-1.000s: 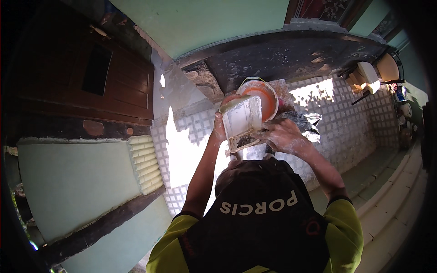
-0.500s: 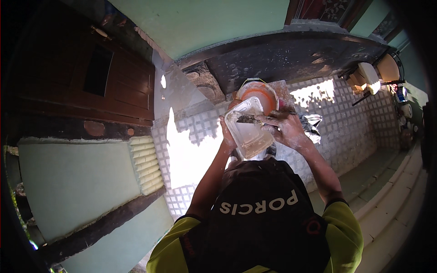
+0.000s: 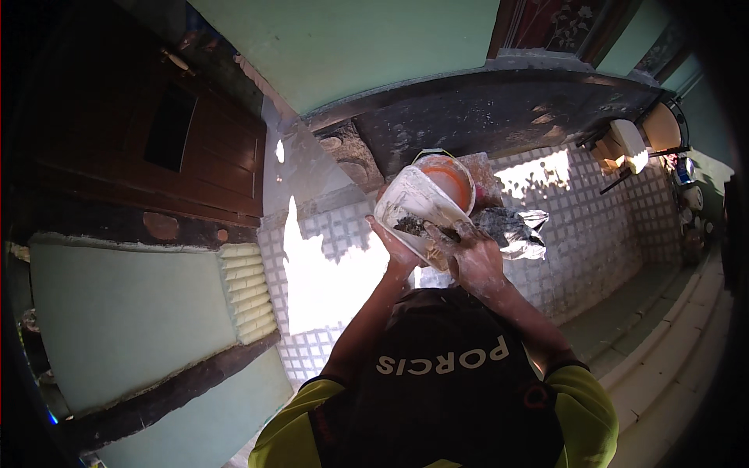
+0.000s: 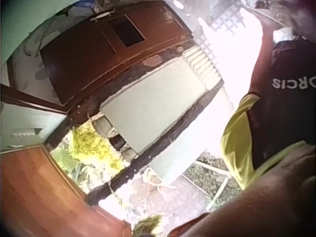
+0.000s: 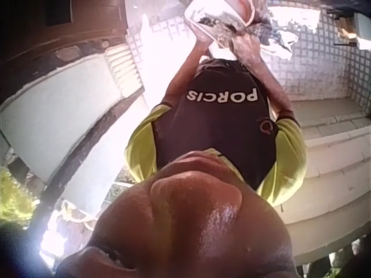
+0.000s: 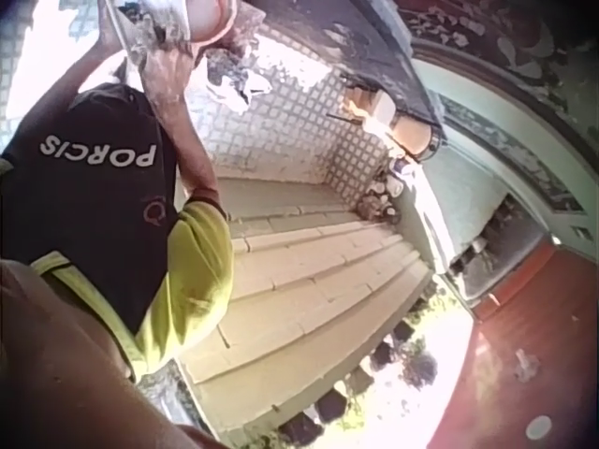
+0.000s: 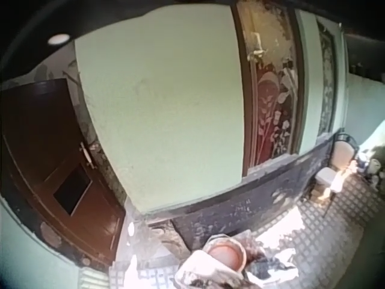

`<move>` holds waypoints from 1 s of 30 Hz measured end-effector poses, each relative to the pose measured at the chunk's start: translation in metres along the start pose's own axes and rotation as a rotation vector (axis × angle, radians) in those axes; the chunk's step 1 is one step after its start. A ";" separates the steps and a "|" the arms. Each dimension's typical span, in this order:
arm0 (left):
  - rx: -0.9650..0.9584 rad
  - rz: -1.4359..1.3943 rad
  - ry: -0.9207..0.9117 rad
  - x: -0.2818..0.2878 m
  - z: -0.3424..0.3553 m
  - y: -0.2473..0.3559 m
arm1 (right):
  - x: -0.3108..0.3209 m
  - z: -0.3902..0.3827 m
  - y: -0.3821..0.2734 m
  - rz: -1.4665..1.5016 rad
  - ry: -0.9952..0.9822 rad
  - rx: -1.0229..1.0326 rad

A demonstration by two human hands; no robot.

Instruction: Mixing a white substance into a bucket of liquid and preparing it for application using a brush and scraper.

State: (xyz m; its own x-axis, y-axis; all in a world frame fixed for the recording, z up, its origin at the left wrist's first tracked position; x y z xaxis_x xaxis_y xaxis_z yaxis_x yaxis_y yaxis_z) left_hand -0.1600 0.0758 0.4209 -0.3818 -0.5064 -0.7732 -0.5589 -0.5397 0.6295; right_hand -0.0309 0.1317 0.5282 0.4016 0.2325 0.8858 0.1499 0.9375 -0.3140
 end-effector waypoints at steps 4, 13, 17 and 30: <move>-0.043 0.016 0.015 -0.001 -0.003 -0.003 | 0.000 0.007 -0.003 0.015 -0.082 -0.153; -0.369 0.381 -0.056 -0.009 0.001 0.036 | 0.009 0.006 0.009 0.022 -0.165 -0.348; -0.406 0.465 -0.006 -0.008 0.003 0.043 | -0.009 0.002 0.005 0.007 -0.010 -0.295; -0.474 0.410 0.100 -0.003 0.003 0.042 | -0.005 0.008 0.004 -0.158 0.141 -0.243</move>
State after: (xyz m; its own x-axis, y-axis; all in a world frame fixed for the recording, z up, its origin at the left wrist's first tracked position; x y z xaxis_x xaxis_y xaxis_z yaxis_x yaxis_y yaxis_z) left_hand -0.1846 0.0566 0.4494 -0.4128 -0.7828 -0.4657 0.0131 -0.5163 0.8563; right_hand -0.0395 0.1366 0.5247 0.4744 0.0345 0.8796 0.4255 0.8658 -0.2634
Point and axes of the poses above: each hand's wrist, its own z-axis towards the middle knuckle, its own x-axis out of the back of the hand, y = z × x, the point moved 5 cm from there along z, towards the middle knuckle, and after that the axes turned 2 degrees about x, right-handed, at the moved point
